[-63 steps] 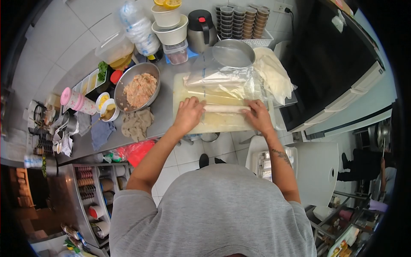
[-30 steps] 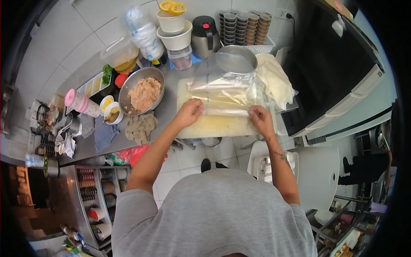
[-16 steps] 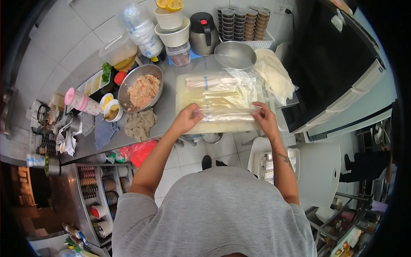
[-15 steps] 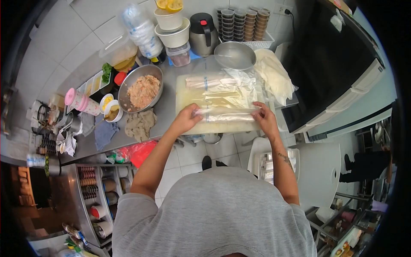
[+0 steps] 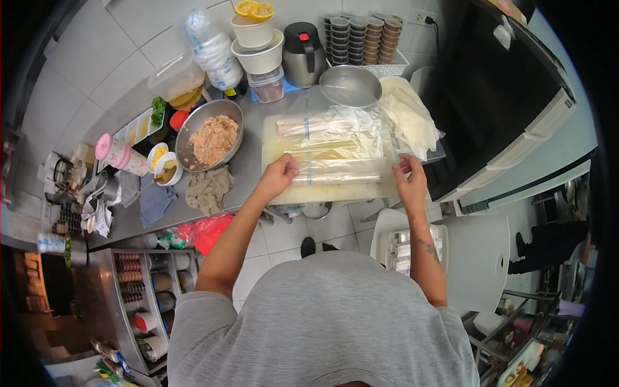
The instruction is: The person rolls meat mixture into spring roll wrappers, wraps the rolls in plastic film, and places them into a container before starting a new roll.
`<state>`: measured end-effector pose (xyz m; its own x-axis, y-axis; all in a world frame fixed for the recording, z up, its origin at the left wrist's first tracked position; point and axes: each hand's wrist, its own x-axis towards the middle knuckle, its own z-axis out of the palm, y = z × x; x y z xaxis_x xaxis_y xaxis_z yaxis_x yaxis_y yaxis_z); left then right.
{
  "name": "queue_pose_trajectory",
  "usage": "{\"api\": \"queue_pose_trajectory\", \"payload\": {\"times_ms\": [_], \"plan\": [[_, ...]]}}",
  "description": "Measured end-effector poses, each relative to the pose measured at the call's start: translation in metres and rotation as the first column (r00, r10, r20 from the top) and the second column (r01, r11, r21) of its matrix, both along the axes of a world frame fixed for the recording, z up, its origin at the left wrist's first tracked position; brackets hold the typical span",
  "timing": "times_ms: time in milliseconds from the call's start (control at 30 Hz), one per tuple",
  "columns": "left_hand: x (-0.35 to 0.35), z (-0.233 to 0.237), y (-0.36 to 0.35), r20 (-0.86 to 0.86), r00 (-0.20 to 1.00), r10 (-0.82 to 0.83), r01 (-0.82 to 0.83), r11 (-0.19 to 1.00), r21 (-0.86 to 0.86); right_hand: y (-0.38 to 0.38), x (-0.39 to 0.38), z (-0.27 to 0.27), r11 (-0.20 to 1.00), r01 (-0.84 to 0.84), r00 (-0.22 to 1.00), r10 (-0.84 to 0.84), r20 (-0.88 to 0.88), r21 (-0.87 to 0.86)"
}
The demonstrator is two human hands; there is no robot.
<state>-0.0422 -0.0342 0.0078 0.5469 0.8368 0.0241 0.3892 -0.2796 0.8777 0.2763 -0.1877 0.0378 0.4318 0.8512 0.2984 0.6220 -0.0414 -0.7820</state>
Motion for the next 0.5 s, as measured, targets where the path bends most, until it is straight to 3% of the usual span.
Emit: {"api": "queue_pose_trajectory", "payload": {"times_ms": [33,100,200,300,400,500], "plan": [[0.001,0.002,0.000,-0.026,1.000,0.001,-0.001,1.000,0.009,-0.004,-0.007,0.000,0.994,0.003,0.962,-0.033,0.271,0.112],[0.002,0.006,-0.001,-0.082,0.997,0.001,0.001,1.000,0.027,-0.005,-0.040,0.002,0.943,-0.284,0.893,0.194,0.405,0.175],[0.003,0.004,0.003,-0.081,0.996,0.022,-0.023,1.000,-0.003,-0.003,-0.074,-0.002,0.949,-0.315,0.812,0.284,0.509,-0.027],[-0.004,0.013,0.009,0.074,0.996,0.058,-0.032,0.951,-0.306,0.003,-0.077,-0.012,0.962,-0.270,0.822,0.255,0.510,-0.045],[-0.016,0.010,0.015,0.040,0.977,0.208,-0.209,0.977,0.042,0.003,-0.074,-0.010,0.957,-0.280,0.812,0.282,0.512,-0.083],[-0.011,0.024,0.000,0.089,0.991,0.096,-0.125,0.896,0.427,0.007,-0.072,-0.009,0.949,-0.287,0.811,0.313,0.495,-0.129]]}}
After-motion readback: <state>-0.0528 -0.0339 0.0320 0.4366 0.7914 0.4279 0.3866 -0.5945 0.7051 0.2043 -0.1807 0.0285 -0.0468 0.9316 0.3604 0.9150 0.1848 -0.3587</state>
